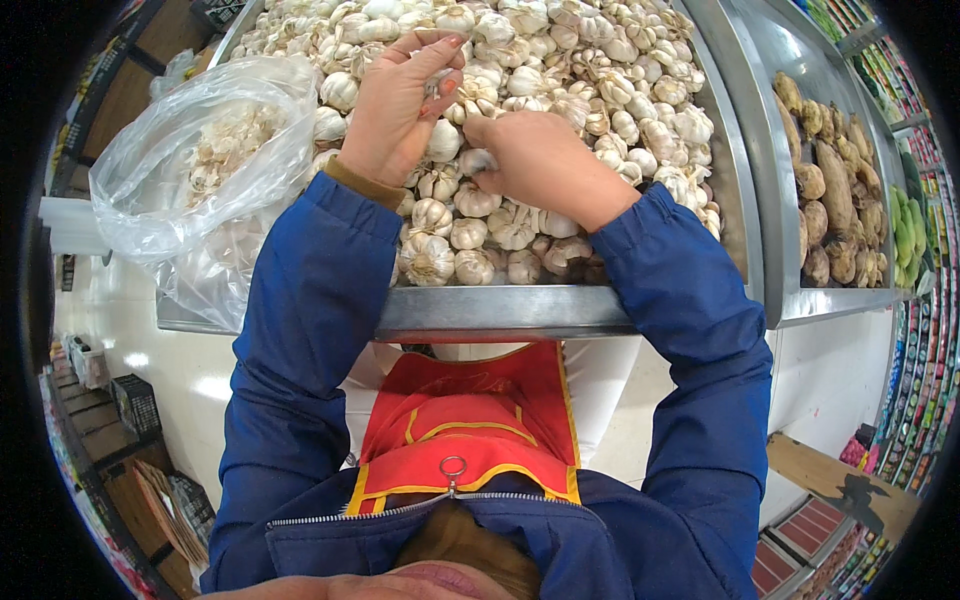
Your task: The person repeatedly picks garlic bulbs from a large bin, peels off loose outer skins, and places the cleaned bulbs into a plastic bag. The person continues this process throughout the clip, handling the garlic by hand.
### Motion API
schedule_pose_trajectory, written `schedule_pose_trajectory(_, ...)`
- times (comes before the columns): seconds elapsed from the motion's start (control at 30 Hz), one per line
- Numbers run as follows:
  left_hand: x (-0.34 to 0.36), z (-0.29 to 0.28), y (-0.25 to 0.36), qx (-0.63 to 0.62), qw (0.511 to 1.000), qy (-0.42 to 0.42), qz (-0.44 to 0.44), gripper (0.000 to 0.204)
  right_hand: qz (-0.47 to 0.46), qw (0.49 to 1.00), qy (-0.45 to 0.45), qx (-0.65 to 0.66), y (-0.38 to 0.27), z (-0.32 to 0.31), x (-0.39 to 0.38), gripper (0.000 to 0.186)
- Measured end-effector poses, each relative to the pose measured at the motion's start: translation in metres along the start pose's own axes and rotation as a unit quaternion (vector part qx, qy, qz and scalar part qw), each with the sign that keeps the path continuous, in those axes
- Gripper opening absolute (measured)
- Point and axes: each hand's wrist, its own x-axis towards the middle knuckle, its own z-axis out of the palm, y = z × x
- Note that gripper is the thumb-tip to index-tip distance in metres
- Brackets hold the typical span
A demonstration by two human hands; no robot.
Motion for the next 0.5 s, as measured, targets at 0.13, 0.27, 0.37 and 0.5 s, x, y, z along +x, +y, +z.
schedule_pose_trajectory(0.13,0.000,-0.001,0.001,0.011,1.000,0.007,0.007,0.012,0.046,0.979,0.101,0.169,0.006,-0.008,0.001,0.031)
schedule_pose_trajectory(0.27,-0.003,0.003,0.003,0.095,0.994,-0.031,-0.039,0.016,0.106,0.916,0.328,0.207,0.022,-0.028,0.008,0.033)
schedule_pose_trajectory(0.37,-0.008,0.009,0.000,0.148,0.975,-0.116,-0.120,0.022,0.085,0.906,0.345,0.229,0.026,-0.031,0.004,0.035)
schedule_pose_trajectory(0.5,-0.008,0.010,-0.001,0.194,0.970,-0.120,-0.084,0.024,0.055,0.908,0.318,0.266,0.024,-0.028,0.001,0.039)
